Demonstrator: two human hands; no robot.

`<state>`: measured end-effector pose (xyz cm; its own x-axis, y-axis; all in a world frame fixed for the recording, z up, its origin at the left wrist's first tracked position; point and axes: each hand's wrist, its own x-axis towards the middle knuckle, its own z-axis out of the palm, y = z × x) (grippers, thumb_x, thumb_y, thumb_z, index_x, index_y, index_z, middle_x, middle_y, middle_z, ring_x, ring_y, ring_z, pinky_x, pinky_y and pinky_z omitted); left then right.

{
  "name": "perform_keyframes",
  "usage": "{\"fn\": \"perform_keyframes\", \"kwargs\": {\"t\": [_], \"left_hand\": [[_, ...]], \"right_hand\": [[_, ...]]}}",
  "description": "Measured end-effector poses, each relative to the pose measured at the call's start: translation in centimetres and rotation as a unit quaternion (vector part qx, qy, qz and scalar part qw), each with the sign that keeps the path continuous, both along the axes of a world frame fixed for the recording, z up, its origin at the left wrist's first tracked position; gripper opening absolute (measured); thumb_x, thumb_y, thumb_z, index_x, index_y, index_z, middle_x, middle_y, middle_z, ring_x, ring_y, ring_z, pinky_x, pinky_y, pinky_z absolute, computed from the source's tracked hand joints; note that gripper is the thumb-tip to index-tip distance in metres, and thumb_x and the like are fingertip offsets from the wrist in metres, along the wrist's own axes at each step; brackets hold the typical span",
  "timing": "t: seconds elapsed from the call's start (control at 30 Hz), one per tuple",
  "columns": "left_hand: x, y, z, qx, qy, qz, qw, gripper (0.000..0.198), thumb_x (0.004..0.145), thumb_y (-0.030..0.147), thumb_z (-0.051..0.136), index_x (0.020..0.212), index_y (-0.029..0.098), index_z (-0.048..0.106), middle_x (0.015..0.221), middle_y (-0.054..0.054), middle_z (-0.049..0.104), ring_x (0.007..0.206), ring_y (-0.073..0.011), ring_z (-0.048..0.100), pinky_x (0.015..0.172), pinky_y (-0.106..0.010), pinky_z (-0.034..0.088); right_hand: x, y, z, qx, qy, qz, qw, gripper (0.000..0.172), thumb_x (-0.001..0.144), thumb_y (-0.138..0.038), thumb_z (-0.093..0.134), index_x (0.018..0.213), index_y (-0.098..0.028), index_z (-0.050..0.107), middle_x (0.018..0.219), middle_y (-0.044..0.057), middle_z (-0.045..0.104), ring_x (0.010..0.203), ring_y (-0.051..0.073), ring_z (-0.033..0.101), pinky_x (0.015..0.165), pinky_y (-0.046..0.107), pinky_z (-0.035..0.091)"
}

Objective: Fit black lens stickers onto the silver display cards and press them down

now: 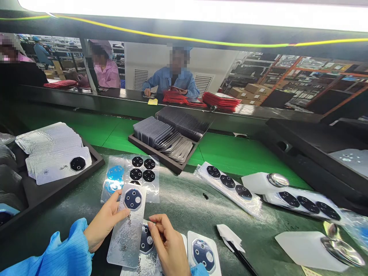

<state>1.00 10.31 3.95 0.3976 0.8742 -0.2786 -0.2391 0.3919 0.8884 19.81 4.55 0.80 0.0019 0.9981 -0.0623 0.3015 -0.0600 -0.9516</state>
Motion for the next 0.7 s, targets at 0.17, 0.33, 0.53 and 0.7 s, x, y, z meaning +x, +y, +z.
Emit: {"fn": "perform_keyframes", "kwargs": {"t": [0.17, 0.33, 0.53, 0.7], "left_hand": [[0.01, -0.03, -0.05, 0.005, -0.001, 0.005, 1.000, 0.063, 0.079, 0.036, 0.073, 0.131, 0.020, 0.040, 0.106, -0.009, 0.069, 0.102, -0.0264, 0.065, 0.085, -0.036, 0.049], [0.01, 0.09, -0.40, 0.003, 0.001, 0.004, 1.000, 0.061, 0.078, 0.038, 0.074, 0.127, 0.020, 0.042, 0.106, -0.010, 0.070, 0.093, -0.0263, 0.068, 0.081, -0.037, 0.050], [0.02, 0.09, -0.60, 0.000, -0.003, 0.006, 1.000, 0.062, 0.076, 0.039, 0.076, 0.124, 0.020, 0.043, 0.102, -0.009, 0.070, 0.091, -0.0259, 0.069, 0.080, -0.035, 0.049], [0.05, 0.10, -0.84, 0.000, -0.004, 0.008, 1.000, 0.061, 0.076, 0.039, 0.075, 0.124, 0.019, 0.042, 0.101, -0.010, 0.070, 0.091, -0.0261, 0.068, 0.079, -0.035, 0.049]], "right_hand": [[0.01, 0.06, -0.05, 0.000, -0.005, 0.001, 1.000, 0.033, 0.093, -0.051, 0.047, 0.098, -0.020, 0.055, 0.059, -0.006, 0.043, 0.056, 0.013, 0.042, 0.053, 0.023, 0.034], [0.06, 0.13, -0.16, -0.001, -0.012, 0.004, 1.000, 0.033, 0.093, -0.051, 0.046, 0.098, -0.020, 0.054, 0.061, -0.005, 0.047, 0.058, 0.014, 0.044, 0.055, 0.023, 0.035], [0.08, 0.00, -0.11, -0.002, -0.015, 0.005, 1.000, 0.032, 0.093, -0.051, 0.046, 0.099, -0.020, 0.054, 0.059, -0.006, 0.045, 0.056, 0.013, 0.044, 0.054, 0.023, 0.035], [0.11, 0.13, -0.08, 0.002, -0.015, 0.005, 1.000, 0.032, 0.093, -0.051, 0.046, 0.099, -0.020, 0.055, 0.060, -0.005, 0.049, 0.057, 0.013, 0.046, 0.054, 0.022, 0.037]]}}
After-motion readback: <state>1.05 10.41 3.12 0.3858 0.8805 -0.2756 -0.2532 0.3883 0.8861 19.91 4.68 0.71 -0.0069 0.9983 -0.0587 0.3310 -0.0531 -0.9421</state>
